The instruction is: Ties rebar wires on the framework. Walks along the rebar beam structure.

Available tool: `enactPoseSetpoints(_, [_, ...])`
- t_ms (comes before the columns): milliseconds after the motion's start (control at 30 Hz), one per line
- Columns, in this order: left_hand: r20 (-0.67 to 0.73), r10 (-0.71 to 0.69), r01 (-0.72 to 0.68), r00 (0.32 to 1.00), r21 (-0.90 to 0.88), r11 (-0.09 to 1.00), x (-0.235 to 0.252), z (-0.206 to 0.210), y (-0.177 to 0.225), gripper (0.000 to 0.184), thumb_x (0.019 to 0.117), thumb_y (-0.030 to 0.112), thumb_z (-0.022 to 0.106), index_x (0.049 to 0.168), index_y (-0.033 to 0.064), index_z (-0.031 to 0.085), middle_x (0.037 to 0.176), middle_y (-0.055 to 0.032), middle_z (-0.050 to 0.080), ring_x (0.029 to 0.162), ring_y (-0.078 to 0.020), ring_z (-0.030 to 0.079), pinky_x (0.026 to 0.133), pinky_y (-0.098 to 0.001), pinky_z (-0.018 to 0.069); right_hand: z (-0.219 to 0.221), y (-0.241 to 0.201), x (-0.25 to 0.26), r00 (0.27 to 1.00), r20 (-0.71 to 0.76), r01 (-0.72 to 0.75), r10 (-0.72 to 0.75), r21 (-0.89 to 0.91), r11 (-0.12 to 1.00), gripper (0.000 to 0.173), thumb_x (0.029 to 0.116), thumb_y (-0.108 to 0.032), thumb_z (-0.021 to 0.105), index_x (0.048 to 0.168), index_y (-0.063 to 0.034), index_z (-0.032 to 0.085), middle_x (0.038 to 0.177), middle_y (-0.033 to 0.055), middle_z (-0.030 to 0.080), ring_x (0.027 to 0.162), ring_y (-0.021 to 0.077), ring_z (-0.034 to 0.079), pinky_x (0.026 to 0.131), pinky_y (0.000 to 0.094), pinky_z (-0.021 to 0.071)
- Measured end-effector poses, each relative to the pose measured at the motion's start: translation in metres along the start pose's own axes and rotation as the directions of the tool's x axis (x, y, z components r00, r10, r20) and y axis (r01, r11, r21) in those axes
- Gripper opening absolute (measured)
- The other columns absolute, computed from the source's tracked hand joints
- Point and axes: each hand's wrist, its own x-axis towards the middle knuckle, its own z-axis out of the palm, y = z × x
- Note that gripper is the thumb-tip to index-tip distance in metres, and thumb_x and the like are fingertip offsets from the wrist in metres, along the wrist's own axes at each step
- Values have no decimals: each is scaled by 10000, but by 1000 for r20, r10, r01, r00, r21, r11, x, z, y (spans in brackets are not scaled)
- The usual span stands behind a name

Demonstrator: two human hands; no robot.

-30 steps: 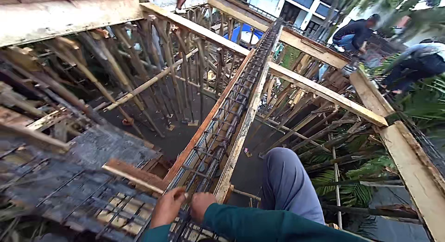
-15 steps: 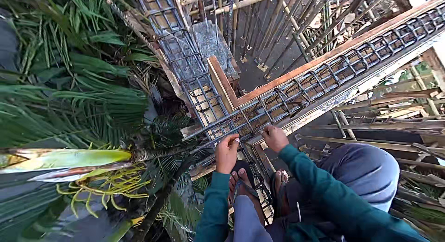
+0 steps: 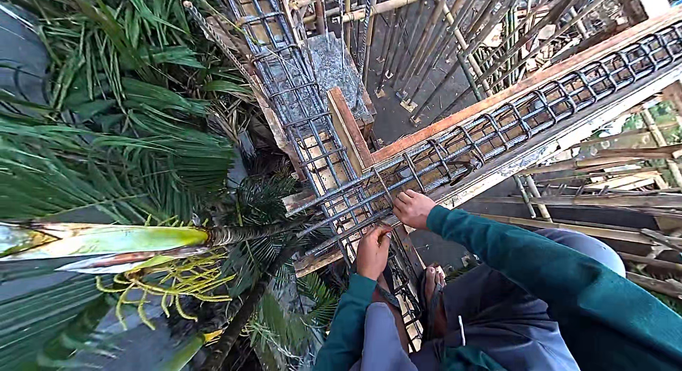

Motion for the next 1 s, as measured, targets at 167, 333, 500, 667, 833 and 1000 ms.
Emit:
enactPoseSetpoints(167, [-23,-13,13,1000,-21,1000,-2,-6,6,245,1031,146,555,1155,58,746,1148,-95,738,1050,-150,701,970,-346,553,-49,-28,21,650,595,-744,472,373,554,396,1099,-283,428,1205,0,682,1258,213,682,1253,392,618,1018,578,503])
enactPoseSetpoints(333, [-47,-23,21,999,-41,999,-2,-14,4,250,1026,156,559,1162,65,748,1123,-78,745,1003,-128,704,936,-337,562,-44,-8,-11,519,554,-778,651,621,91,452,1021,-385,640,1283,-18,663,1317,203,642,1261,368,601,1082,579,474])
enactPoseSetpoints(500, [-74,-17,14,997,-39,999,-8,-21,7,239,1027,145,565,1156,55,746,1118,-80,746,992,-129,704,923,-324,560,11,70,-95,-80,569,-707,818,547,-449,517,987,-122,616,1460,41,486,1389,305,581,1290,484,565,1068,665,444])
enactPoseSetpoints(667, [-45,-4,2,999,-52,999,-12,-20,4,242,1026,142,563,1160,52,743,1141,-84,744,1033,-126,703,954,-320,555,60,109,-107,-41,552,-760,833,524,-384,506,966,-165,707,1401,40,550,1384,310,584,1317,481,544,1105,656,409])
enactPoseSetpoints(833, [-39,-29,27,999,-51,998,-24,-27,1,256,1023,170,548,1154,76,747,1135,-64,736,1016,-106,693,929,-298,552,48,99,-102,-32,423,-867,905,438,-236,410,1078,-319,522,1294,0,661,1309,290,648,1281,482,581,1071,691,420])
enactPoseSetpoints(1000, [-58,-32,26,998,-108,994,-26,-25,3,250,1028,164,557,1163,70,745,1137,-62,740,1016,-103,699,932,-293,559,-38,81,-100,-16,213,-724,977,672,-159,426,1099,-284,480,1297,69,612,1271,298,646,1252,440,595,1103,626,410])
